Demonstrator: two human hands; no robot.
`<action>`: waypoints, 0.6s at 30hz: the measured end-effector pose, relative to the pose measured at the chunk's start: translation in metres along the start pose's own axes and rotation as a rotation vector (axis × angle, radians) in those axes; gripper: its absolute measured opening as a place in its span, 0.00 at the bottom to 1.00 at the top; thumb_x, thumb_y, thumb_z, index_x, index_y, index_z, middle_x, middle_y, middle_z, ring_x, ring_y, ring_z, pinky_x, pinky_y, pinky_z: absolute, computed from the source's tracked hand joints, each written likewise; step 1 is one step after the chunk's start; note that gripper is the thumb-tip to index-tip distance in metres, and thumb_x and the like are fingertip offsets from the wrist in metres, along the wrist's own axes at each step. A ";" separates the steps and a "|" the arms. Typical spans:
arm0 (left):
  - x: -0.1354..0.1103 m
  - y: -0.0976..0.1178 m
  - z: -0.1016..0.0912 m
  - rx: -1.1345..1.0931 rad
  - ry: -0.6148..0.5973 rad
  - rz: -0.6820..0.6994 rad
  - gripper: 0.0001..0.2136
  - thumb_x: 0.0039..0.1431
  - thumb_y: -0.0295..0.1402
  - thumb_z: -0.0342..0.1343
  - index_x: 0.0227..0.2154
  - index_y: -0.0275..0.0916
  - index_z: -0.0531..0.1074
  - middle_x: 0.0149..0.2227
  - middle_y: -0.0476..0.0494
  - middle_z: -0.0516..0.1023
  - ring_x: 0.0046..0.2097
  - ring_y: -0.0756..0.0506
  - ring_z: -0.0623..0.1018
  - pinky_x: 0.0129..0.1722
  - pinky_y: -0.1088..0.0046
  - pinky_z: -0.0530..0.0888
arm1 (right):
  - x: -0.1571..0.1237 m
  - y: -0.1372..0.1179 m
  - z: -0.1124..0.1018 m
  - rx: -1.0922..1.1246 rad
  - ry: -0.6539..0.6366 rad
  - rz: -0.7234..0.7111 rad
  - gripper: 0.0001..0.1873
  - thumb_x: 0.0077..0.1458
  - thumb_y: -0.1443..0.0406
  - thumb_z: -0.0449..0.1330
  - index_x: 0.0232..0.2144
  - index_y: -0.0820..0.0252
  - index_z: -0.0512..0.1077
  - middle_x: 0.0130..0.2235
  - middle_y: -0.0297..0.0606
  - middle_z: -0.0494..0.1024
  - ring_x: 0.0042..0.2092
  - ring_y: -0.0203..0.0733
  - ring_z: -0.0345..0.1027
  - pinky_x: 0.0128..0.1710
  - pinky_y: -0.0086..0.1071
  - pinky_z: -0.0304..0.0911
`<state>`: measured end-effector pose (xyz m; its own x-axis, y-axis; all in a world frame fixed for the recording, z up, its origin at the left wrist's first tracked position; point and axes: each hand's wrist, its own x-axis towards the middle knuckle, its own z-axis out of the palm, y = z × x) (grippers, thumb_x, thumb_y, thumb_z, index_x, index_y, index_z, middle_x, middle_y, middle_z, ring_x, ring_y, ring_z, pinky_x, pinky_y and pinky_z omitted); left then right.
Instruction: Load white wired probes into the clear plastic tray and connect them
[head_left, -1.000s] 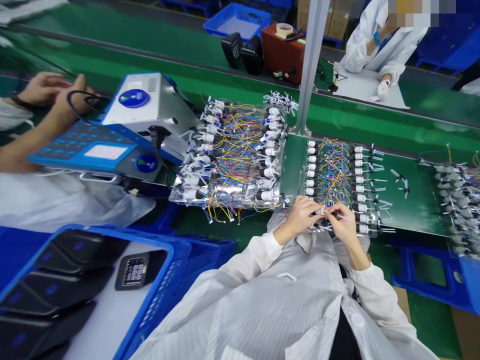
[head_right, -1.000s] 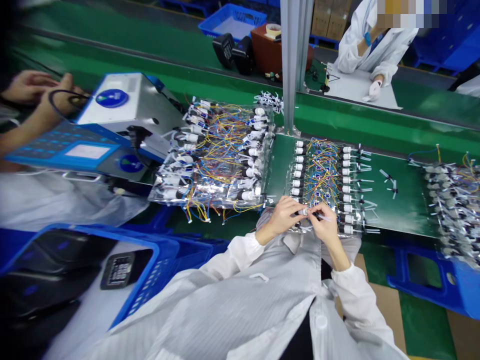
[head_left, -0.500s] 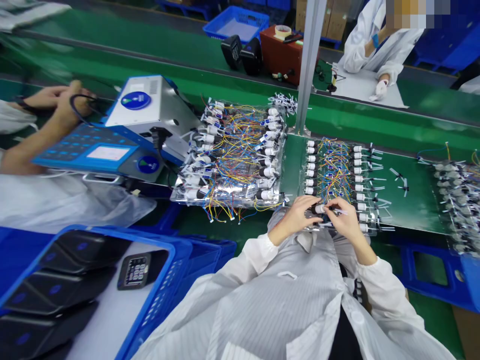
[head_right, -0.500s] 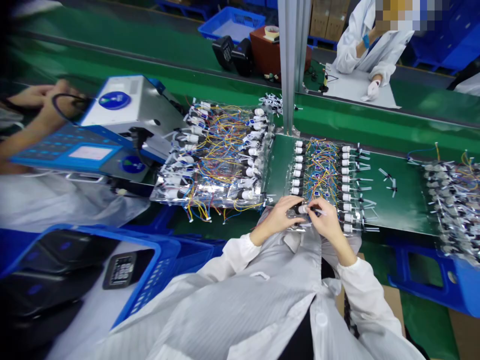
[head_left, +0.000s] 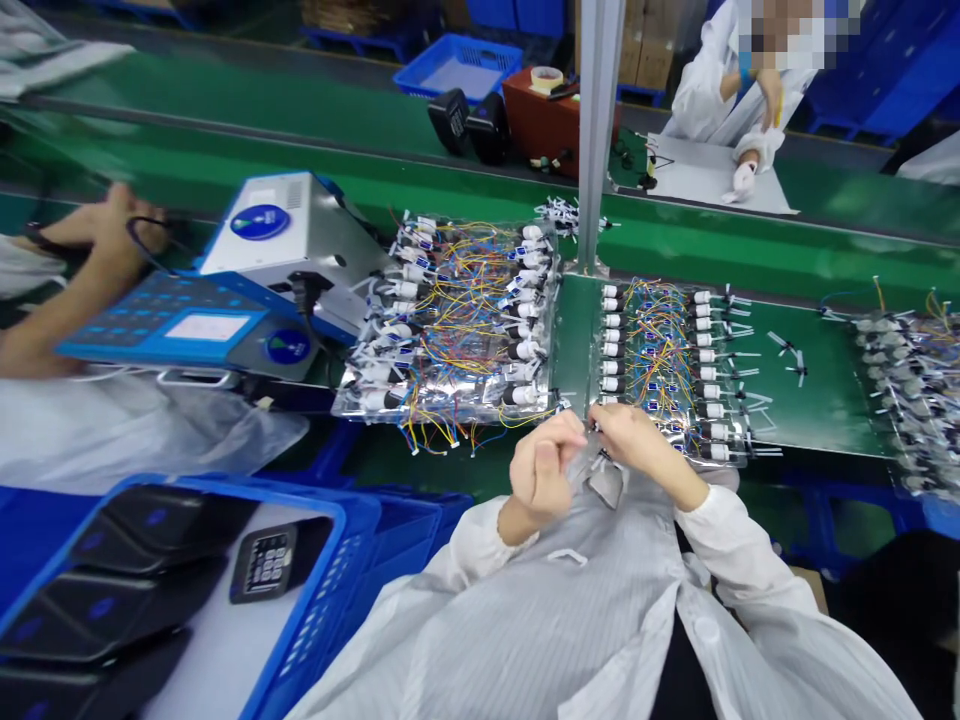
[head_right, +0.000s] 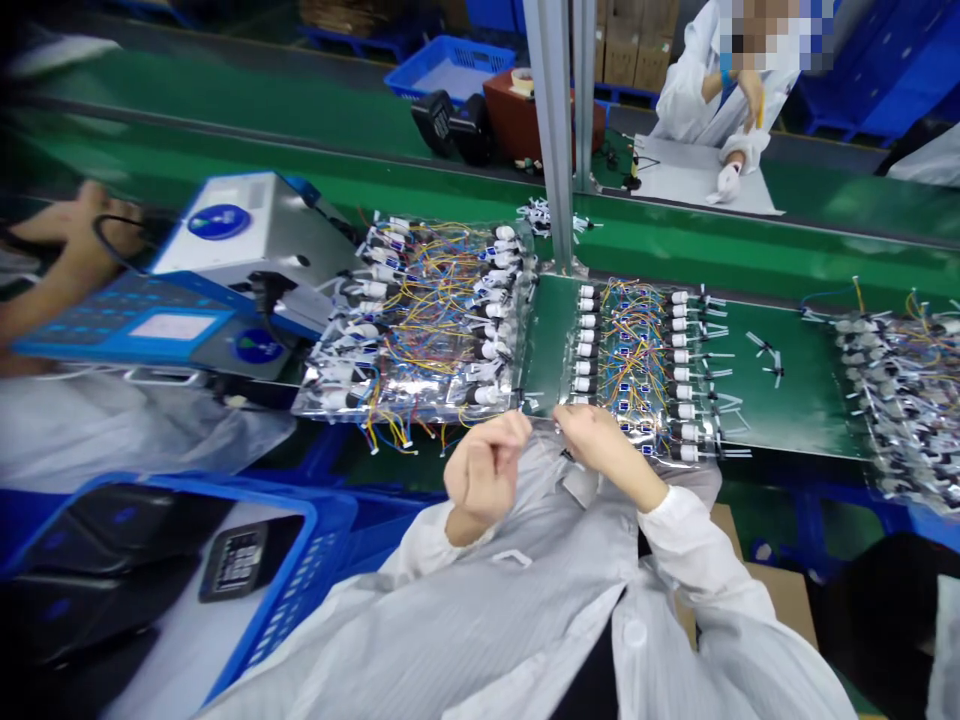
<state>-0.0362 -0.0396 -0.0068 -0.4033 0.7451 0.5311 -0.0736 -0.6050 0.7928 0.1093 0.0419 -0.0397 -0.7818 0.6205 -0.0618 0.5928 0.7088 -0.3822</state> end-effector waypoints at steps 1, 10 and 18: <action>0.006 -0.001 0.002 -0.010 -0.042 -0.045 0.10 0.76 0.40 0.45 0.44 0.43 0.69 0.21 0.55 0.61 0.25 0.49 0.66 0.31 0.68 0.68 | 0.000 0.003 0.001 0.010 -0.004 -0.009 0.12 0.62 0.74 0.58 0.46 0.58 0.72 0.40 0.42 0.81 0.44 0.45 0.76 0.43 0.31 0.65; 0.034 -0.023 0.010 0.459 -0.552 -0.251 0.11 0.75 0.33 0.45 0.52 0.39 0.69 0.53 0.36 0.77 0.55 0.41 0.77 0.57 0.59 0.73 | -0.009 0.013 -0.004 0.197 0.085 -0.090 0.21 0.59 0.72 0.63 0.55 0.64 0.73 0.55 0.53 0.78 0.55 0.52 0.74 0.55 0.43 0.70; 0.027 -0.066 0.003 1.143 -0.883 -0.172 0.15 0.73 0.36 0.49 0.39 0.34 0.79 0.38 0.30 0.83 0.42 0.35 0.79 0.46 0.56 0.74 | -0.120 0.172 -0.092 0.309 0.764 0.632 0.17 0.68 0.55 0.58 0.43 0.63 0.78 0.38 0.47 0.83 0.38 0.44 0.76 0.42 0.39 0.71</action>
<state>-0.0400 0.0214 -0.0437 0.2481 0.9655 0.0797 0.8598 -0.2573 0.4411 0.3223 0.1201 -0.0136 0.0493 0.9727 0.2266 0.6925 0.1302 -0.7096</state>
